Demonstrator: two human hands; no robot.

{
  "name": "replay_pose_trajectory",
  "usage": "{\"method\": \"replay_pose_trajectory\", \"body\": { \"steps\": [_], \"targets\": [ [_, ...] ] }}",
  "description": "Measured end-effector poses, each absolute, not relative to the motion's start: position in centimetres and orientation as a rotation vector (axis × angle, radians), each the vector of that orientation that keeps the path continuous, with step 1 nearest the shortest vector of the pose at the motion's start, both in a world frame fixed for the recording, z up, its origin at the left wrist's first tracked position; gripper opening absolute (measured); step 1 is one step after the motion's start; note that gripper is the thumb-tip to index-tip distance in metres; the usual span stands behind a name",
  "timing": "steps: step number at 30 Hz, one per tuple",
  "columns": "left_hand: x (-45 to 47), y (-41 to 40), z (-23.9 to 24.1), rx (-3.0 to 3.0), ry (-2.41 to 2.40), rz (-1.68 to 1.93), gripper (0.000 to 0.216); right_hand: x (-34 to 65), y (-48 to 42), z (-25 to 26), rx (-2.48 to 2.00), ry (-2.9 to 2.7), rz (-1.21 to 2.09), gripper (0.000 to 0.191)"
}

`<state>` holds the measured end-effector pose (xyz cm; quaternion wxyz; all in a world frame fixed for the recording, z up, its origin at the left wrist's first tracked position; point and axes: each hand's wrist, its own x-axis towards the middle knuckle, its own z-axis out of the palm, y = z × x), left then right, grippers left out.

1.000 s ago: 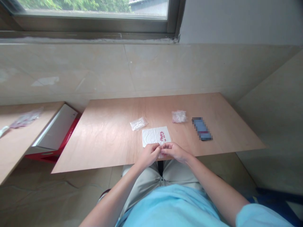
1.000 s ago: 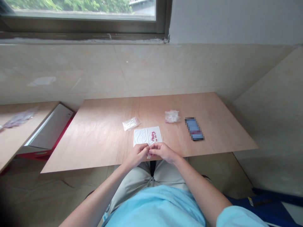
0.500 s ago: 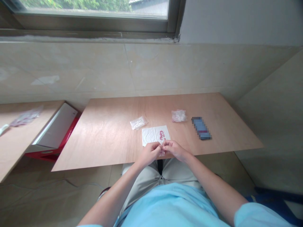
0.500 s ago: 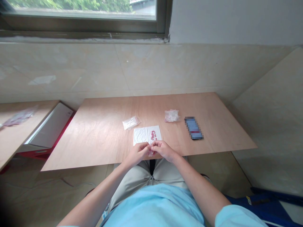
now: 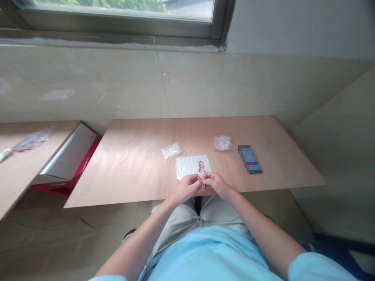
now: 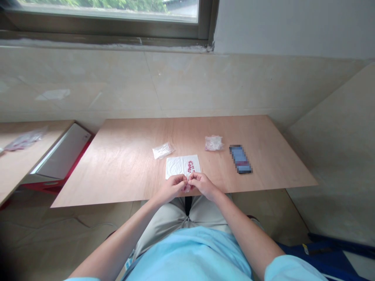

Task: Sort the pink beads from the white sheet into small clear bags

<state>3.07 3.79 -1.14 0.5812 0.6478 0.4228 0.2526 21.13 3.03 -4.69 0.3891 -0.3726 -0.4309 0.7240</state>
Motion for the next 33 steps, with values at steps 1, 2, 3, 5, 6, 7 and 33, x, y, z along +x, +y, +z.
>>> {"method": "replay_pose_trajectory", "body": {
  "steps": [1, 2, 3, 5, 6, 7, 33],
  "targets": [
    [3.1, 3.8, -1.0, 1.517, 0.985, 0.592, 0.020, 21.1, 3.0, -4.8, -0.949, -1.085, 1.847, 0.018],
    [3.1, 3.7, -0.9, 1.524, 0.980, 0.596, 0.020, 21.2, 3.0, -4.9, -0.950, -1.080, 1.856, 0.019],
    [3.1, 3.7, -0.8, 1.534, 0.975, 0.602, 0.020, 21.2, 2.9, -4.9, -0.951, -1.080, 1.864, 0.020],
    [3.0, 3.7, -0.7, 1.561, 0.965, 0.608, 0.021, 21.1, 2.9, -4.8, -0.954, -1.103, 1.868, 0.025],
    [3.0, 3.7, -0.6, 1.575, 0.960, 0.605, 0.022, 21.1, 2.9, -4.6, -0.954, -1.125, 1.864, 0.028],
    [2.9, 3.8, -0.6, 1.587, 0.957, 0.601, 0.023, 21.1, 2.8, -4.5, -0.951, -1.149, 1.858, 0.031],
    [3.1, 4.2, -1.6, 1.338, 0.825, 0.656, 0.040, 21.9, 3.4, -5.0, -0.920, -1.223, 1.809, 0.019]
  ]
}}
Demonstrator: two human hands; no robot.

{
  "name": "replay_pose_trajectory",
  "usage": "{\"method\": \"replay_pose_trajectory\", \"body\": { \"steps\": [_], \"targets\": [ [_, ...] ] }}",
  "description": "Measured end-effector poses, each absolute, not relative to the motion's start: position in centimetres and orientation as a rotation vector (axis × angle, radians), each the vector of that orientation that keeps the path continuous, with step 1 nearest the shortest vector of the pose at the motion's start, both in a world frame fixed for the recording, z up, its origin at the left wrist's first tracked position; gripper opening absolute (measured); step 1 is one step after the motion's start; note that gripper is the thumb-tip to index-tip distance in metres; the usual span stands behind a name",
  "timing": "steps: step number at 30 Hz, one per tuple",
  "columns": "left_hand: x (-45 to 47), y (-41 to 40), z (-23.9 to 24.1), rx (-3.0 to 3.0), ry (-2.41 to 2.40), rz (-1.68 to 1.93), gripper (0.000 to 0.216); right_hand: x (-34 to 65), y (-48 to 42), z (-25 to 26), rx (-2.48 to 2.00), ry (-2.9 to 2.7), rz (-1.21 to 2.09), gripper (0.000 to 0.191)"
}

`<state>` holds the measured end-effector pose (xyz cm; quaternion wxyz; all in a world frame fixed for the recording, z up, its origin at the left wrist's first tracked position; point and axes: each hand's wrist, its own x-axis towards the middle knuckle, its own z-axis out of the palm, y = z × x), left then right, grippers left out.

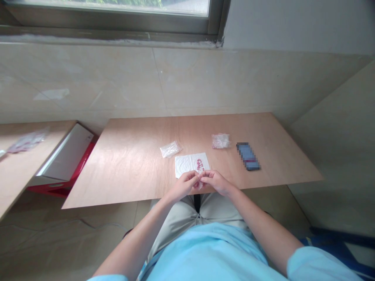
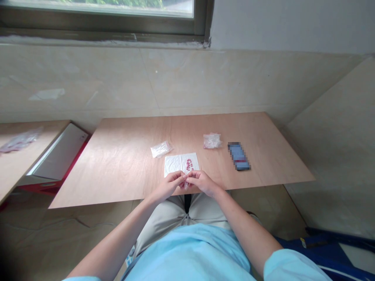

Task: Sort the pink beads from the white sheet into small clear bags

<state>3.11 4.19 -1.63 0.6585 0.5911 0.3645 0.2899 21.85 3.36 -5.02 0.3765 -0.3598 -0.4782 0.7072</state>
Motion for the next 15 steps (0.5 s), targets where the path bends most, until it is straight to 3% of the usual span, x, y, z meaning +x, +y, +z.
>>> {"method": "replay_pose_trajectory", "body": {
  "steps": [9, 15],
  "targets": [
    [2.9, 4.5, -1.5, 1.427, 0.858, 0.598, 0.037, 21.7, 3.3, -4.5, -0.939, -1.209, 1.770, 0.025],
    [3.2, 3.9, -2.0, 1.549, 1.028, 0.590, 0.027, 20.9, 3.1, -5.3, -0.988, -1.258, 1.681, 0.017]
  ]
}}
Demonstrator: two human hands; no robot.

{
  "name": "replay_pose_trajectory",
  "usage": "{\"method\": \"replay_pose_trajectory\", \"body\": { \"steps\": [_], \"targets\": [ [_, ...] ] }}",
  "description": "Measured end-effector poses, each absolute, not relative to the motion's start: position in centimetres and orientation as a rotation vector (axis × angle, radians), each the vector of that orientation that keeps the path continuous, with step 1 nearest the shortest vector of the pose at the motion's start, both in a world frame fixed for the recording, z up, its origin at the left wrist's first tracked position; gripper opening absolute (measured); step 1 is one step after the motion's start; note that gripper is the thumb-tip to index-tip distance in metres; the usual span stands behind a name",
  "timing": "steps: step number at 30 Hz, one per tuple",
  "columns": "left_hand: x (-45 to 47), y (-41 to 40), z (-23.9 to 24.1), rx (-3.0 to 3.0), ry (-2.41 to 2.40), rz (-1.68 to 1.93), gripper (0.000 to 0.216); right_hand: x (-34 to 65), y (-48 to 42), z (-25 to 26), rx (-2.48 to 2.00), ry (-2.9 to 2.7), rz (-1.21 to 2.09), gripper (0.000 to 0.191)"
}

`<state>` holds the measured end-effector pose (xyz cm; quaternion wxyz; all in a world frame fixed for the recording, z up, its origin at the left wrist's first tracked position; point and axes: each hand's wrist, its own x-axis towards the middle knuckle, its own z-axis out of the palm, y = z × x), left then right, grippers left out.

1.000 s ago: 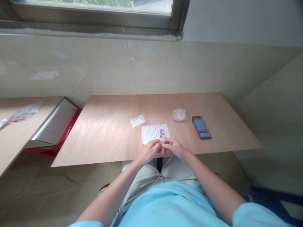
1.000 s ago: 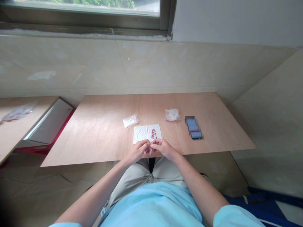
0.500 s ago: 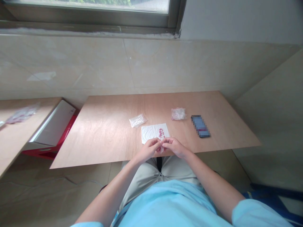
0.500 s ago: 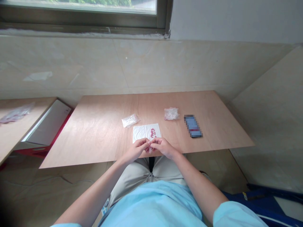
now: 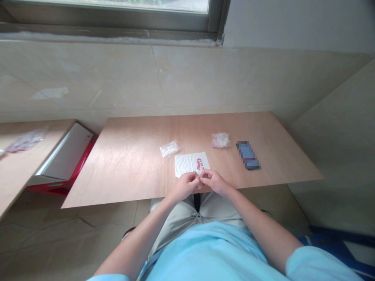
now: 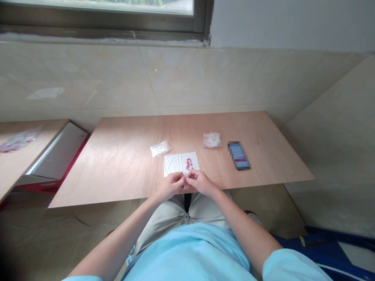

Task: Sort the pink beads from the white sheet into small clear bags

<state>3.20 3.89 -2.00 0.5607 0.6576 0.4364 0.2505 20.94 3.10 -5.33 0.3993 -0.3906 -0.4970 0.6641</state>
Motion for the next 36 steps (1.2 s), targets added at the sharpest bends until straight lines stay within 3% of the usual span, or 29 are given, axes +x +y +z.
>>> {"method": "replay_pose_trajectory", "body": {
  "steps": [12, 19, 22, 24, 28, 36],
  "targets": [
    [3.6, 3.4, -2.9, 1.797, 1.357, 0.587, 0.026, 20.9, 3.0, -6.6, -1.228, -1.472, 1.328, 0.008],
    [3.4, 3.1, -1.3, 1.938, 1.180, 0.836, 0.021, 21.3, 3.4, -5.5, -1.096, -1.322, 1.494, 0.014],
    [3.0, 3.3, -0.8, 2.034, 1.039, 0.889, 0.062, 21.5, 3.4, -4.6, -1.058, -1.250, 1.549, 0.020],
    [2.9, 3.4, -1.1, 2.039, 0.994, 0.830, 0.074, 21.6, 3.4, -4.2, -1.024, -1.207, 1.602, 0.024],
    [2.8, 3.6, -2.0, 1.965, 1.030, 0.732, 0.068, 21.7, 3.4, -4.0, -0.997, -1.206, 1.612, 0.025],
    [3.0, 3.7, -1.1, 1.885, 1.045, 0.750, 0.051, 22.2, 3.5, -4.2, -1.048, -1.409, 1.438, 0.008]
  ]
}}
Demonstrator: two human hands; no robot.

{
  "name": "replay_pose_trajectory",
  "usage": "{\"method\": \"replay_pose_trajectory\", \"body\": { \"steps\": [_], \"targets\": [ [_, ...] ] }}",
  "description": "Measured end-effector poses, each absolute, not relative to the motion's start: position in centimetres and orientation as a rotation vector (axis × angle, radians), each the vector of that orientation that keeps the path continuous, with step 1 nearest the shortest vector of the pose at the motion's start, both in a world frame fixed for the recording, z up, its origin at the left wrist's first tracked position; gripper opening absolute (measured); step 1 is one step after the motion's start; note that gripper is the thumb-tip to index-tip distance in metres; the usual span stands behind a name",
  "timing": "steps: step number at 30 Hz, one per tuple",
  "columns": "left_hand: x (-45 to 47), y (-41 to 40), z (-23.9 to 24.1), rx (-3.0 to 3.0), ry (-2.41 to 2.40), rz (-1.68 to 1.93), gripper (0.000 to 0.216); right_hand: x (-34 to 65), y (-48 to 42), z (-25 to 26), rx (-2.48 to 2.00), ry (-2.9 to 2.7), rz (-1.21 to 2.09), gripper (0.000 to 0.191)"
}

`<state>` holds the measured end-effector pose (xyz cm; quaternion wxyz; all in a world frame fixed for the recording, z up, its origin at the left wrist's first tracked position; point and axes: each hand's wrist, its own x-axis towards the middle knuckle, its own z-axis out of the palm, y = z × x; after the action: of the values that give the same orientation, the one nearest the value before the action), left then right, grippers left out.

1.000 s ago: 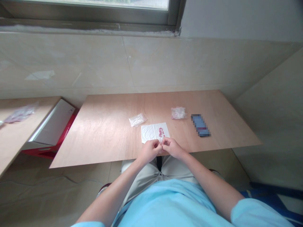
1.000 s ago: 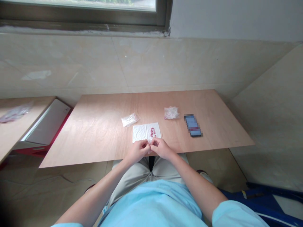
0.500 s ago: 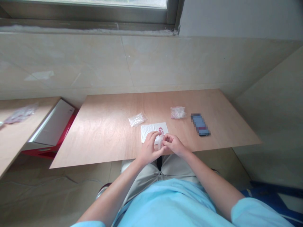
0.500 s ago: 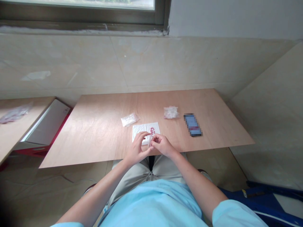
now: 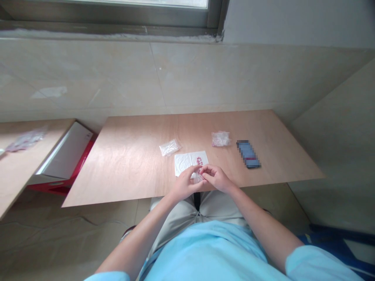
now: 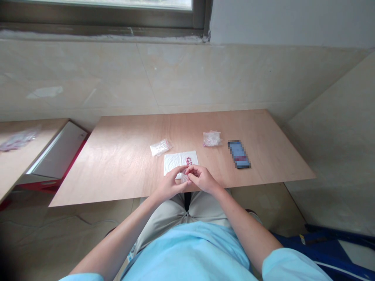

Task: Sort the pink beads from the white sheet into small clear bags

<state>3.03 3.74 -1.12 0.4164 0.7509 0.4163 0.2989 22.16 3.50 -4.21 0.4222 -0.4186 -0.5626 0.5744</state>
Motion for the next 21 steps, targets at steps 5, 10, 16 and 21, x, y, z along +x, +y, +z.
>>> {"method": "replay_pose_trajectory", "body": {
  "steps": [5, 10, 16, 21],
  "targets": [
    [3.0, 3.9, -0.9, 1.760, 1.029, 0.728, 0.039, 22.5, 3.3, -3.7, -1.072, -1.610, 1.266, 0.015],
    [3.1, 4.1, -1.5, 1.574, 1.027, 0.744, 0.041, 22.1, 3.0, -3.1, -1.014, -1.747, 1.153, 0.018],
    [3.5, 4.2, -1.4, 1.530, 0.999, 0.695, 0.044, 22.0, 2.9, -3.1, -1.042, -1.751, 1.130, 0.018],
    [3.5, 4.4, -0.9, 1.579, 1.039, 0.650, 0.041, 22.5, 3.3, -2.6, -1.102, -1.724, 1.070, 0.016]
  ]
}}
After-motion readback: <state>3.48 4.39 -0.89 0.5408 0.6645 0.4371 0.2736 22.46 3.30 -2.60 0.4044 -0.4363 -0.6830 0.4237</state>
